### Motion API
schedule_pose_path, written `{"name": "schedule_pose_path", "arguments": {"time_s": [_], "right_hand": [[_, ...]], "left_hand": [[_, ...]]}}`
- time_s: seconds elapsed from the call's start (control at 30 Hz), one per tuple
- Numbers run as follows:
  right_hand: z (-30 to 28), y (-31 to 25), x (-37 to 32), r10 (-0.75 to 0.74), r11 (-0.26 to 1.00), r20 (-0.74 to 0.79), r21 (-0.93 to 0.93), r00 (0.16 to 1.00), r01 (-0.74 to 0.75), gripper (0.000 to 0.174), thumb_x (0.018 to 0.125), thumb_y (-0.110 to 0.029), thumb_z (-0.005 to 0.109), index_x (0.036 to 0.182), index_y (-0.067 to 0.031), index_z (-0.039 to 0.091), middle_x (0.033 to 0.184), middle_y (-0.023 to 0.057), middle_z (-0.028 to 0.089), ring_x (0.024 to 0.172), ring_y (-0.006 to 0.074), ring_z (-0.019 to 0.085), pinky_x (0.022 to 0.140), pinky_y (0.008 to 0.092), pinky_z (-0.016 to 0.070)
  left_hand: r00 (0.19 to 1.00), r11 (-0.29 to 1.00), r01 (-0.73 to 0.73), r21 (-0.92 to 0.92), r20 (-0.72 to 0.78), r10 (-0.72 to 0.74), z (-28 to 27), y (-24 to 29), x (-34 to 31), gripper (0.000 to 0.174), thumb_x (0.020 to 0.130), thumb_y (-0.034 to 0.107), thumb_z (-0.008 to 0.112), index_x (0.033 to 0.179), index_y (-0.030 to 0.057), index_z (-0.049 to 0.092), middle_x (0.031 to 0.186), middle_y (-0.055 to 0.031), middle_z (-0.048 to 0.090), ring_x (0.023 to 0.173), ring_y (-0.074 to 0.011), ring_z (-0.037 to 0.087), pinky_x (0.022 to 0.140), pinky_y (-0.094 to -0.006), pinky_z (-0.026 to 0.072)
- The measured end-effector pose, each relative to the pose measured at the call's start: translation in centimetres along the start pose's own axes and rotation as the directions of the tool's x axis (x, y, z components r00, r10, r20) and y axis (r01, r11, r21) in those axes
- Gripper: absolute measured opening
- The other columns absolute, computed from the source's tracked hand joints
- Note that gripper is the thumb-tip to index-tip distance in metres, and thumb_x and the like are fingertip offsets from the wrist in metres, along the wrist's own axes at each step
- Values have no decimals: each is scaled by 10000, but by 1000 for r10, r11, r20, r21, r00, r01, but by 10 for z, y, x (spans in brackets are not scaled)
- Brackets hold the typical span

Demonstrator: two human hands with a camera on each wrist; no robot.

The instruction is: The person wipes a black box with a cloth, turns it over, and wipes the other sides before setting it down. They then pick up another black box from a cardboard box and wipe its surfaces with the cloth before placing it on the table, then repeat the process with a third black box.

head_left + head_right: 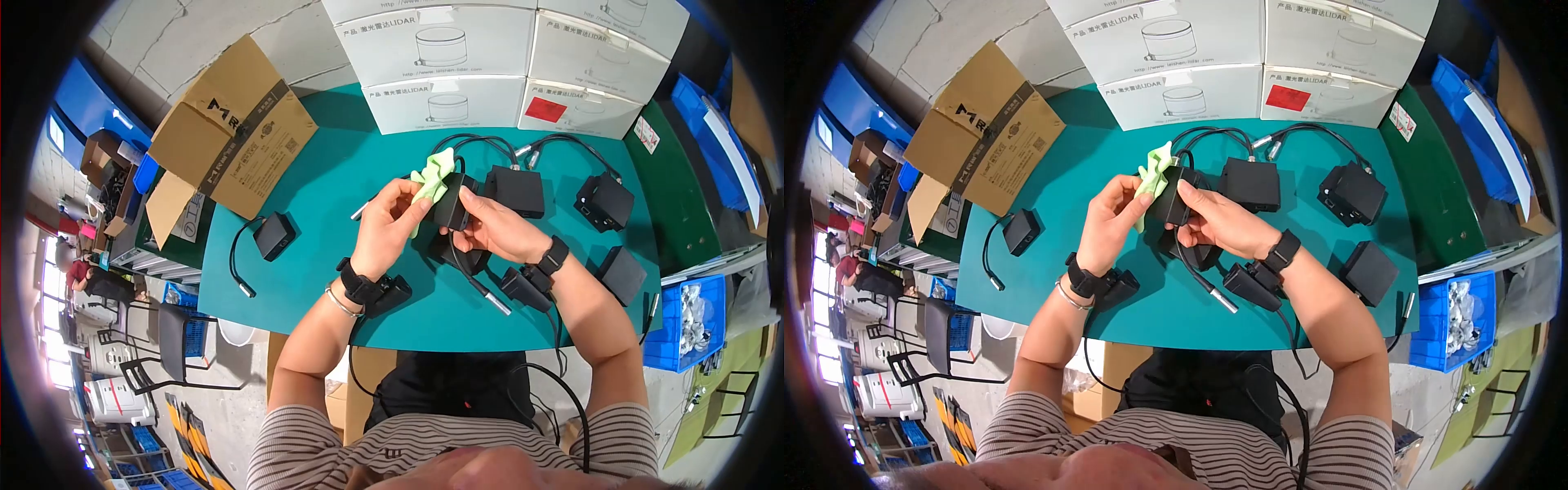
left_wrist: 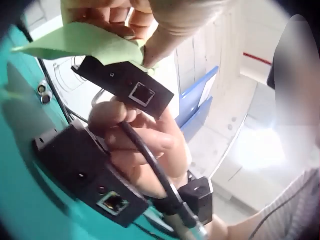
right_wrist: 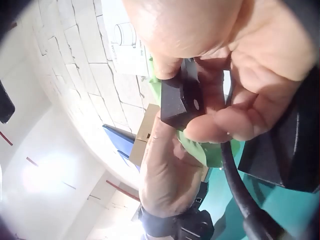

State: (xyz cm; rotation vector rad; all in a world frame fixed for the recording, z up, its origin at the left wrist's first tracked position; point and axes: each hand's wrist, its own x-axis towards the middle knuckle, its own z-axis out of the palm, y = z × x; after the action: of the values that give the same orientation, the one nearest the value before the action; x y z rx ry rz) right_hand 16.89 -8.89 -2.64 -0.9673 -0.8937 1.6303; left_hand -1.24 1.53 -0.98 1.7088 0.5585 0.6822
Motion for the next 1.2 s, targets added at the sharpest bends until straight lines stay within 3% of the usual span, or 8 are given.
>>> {"name": "schedule_pose_path", "arguments": {"time_s": [0.2, 0.27, 0.37, 0.57, 0.83, 0.97, 1.13, 1.2], "right_hand": [[3, -5, -3, 10, 996, -44, 87, 999, -6, 511, 983, -551, 340, 1064, -99, 565, 928, 41, 574, 706, 85, 515, 670, 229, 454], [0, -4, -2, 14, 997, -20, 82, 1000, -13, 514, 1002, -536, 271, 1163, -119, 526, 955, 38, 573, 704, 103, 491, 674, 244, 433], [3, -6, -3, 22, 997, -22, 77, 1000, -20, 523, 1003, -538, 258, 1185, -121, 518, 955, 44, 573, 710, 104, 489, 688, 245, 428], [3, -7, -3, 16, 997, -3, 71, 1000, -16, 546, 991, -550, 307, 1127, -83, 557, 939, 47, 574, 705, 90, 509, 679, 230, 441], [3, -6, -3, 13, 998, 3, 64, 1000, -13, 553, 993, -553, 284, 1133, -90, 551, 947, 44, 576, 704, 92, 509, 678, 229, 442], [1, -5, -3, 8, 999, 10, 53, 1000, -8, 544, 995, -549, 281, 1131, -95, 548, 962, 43, 574, 706, 91, 507, 682, 233, 445], [2, -5, -3, 1, 999, 12, 41, 1000, -1, 535, 999, -538, 280, 1130, -90, 543, 966, 39, 570, 707, 89, 495, 681, 233, 442], [2, -5, -3, 6, 999, 22, 37, 1000, -7, 530, 1001, -533, 282, 1130, -89, 541, 966, 38, 569, 707, 89, 491, 683, 233, 441]], "left_hand": [[999, 996, 24, -83, -37, -27, -1, -7, 5, 165, 935, 159, 603, 1022, 23, 571, 867, 32, 585, 781, -32, 502, 673, -198, 410], [999, 990, 39, -133, -31, -43, -2, -7, 5, 164, 935, 156, 601, 1025, 22, 572, 875, 31, 588, 787, -34, 502, 681, -201, 412], [998, 989, 26, -145, -45, -33, -1, -2, 2, 161, 917, 152, 627, 995, 17, 587, 782, 46, 569, 679, -17, 477, 589, -188, 388], [999, 1000, 16, -4, 39, -16, -4, 7, -4, 172, 921, 164, 625, 975, 1, 640, 786, 36, 608, 689, -11, 501, 590, -185, 394], [995, 983, -48, -177, -100, 31, 2, 6, -2, 188, 922, 131, 614, 1052, -5, 624, 893, 0, 607, 748, -34, 519, 683, -203, 449], [987, 994, -104, -18, -127, 101, -2, -12, 3, 194, 900, 117, 637, 1059, 8, 618, 954, -14, 559, 746, -57, 514, 708, -219, 458], [984, 973, -135, 188, -86, 153, -6, -16, 6, 243, 948, 101, 562, 1166, -6, 538, 1075, -52, 574, 970, -84, 532, 831, -243, 450], [990, 993, -93, 71, -95, 100, 0, -10, 5, 275, 967, 121, 530, 1210, -7, 509, 1109, -68, 562, 998, -96, 525, 844, -246, 445]]}}
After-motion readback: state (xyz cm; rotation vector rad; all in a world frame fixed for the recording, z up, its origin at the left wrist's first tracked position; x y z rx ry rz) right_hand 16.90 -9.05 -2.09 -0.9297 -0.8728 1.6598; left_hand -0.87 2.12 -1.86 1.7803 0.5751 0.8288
